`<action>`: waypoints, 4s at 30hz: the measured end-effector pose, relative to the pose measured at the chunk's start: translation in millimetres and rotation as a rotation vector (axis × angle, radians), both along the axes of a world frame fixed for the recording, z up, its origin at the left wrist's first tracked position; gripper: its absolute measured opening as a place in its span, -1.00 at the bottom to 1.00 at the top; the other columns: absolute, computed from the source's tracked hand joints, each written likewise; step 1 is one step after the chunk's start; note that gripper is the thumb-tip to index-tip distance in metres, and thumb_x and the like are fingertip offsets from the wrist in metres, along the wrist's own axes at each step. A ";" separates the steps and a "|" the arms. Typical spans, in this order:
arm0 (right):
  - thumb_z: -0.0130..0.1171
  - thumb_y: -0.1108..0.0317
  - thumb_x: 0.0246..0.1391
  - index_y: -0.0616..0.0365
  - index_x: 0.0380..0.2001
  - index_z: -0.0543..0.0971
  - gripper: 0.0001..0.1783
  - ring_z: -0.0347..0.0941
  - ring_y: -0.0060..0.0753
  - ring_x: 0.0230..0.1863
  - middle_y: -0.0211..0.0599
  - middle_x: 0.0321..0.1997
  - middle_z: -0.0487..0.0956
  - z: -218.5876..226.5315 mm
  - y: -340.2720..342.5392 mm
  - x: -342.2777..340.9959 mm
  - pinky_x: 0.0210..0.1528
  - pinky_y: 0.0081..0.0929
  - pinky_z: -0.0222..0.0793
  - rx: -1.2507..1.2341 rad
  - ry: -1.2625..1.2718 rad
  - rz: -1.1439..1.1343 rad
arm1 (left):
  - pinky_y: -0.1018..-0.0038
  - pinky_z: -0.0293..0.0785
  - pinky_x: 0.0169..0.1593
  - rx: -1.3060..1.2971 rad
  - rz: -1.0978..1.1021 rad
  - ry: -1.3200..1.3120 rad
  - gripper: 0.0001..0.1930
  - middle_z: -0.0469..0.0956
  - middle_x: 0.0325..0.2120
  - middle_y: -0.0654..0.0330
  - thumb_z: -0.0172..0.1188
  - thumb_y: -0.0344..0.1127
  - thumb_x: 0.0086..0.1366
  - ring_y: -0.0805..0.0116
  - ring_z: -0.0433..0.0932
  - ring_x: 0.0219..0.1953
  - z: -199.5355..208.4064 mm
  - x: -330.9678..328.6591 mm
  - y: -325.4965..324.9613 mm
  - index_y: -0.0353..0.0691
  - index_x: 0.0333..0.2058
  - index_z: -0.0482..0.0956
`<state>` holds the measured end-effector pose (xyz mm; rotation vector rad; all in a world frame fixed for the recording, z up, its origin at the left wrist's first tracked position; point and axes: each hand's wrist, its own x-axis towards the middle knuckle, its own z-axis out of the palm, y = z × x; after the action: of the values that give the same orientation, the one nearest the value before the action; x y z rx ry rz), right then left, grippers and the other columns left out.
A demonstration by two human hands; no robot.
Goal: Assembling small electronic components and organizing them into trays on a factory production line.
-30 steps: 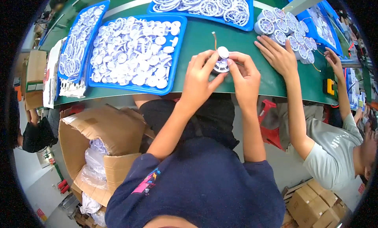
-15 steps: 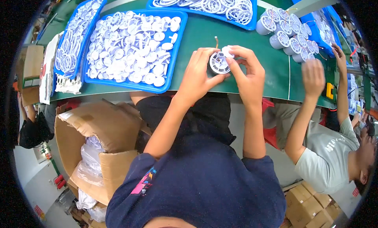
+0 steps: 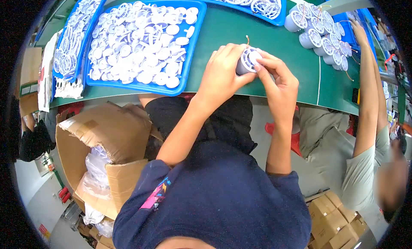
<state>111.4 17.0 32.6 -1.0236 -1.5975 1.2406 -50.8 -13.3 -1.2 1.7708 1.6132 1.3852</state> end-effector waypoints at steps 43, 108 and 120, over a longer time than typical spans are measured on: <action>0.42 0.28 0.09 0.14 -0.18 0.65 -0.73 0.45 0.04 0.20 -0.03 0.21 0.52 -3.7 59.2 35.7 0.21 -0.15 0.40 0.533 -0.837 0.036 | 0.15 0.43 0.10 0.037 -0.001 0.034 -0.29 0.59 -0.01 -0.03 0.57 -0.21 0.08 -0.05 0.56 0.01 -9.6 -7.7 -10.6 -0.26 0.17 0.44; 0.36 0.26 0.17 0.15 -0.09 0.67 -0.71 0.61 -0.02 -0.21 -0.11 -0.22 0.60 21.2 147.3 109.8 -0.17 -0.16 0.51 0.601 -1.037 -0.238 | 0.07 0.42 0.28 0.008 -0.225 -0.259 -0.11 0.35 0.25 -0.31 0.44 -0.24 0.25 -0.29 0.41 0.27 -7.6 150.5 41.2 -0.44 0.40 0.13; 0.42 0.41 0.07 0.21 -0.29 0.59 -0.80 0.37 -0.31 -0.44 -0.24 -0.41 0.44 80.6 47.0 21.2 -0.38 -0.34 0.30 0.752 -0.651 -0.104 | 0.13 0.37 0.30 0.246 0.143 -0.072 -0.22 0.43 0.22 -0.14 0.39 -0.52 0.19 -0.18 0.44 0.23 33.7 41.4 -8.3 -0.35 0.36 0.23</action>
<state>132.5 64.0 113.2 -1.0202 -2.2094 0.1460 -9.4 -21.6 32.4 1.7402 1.6163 1.7592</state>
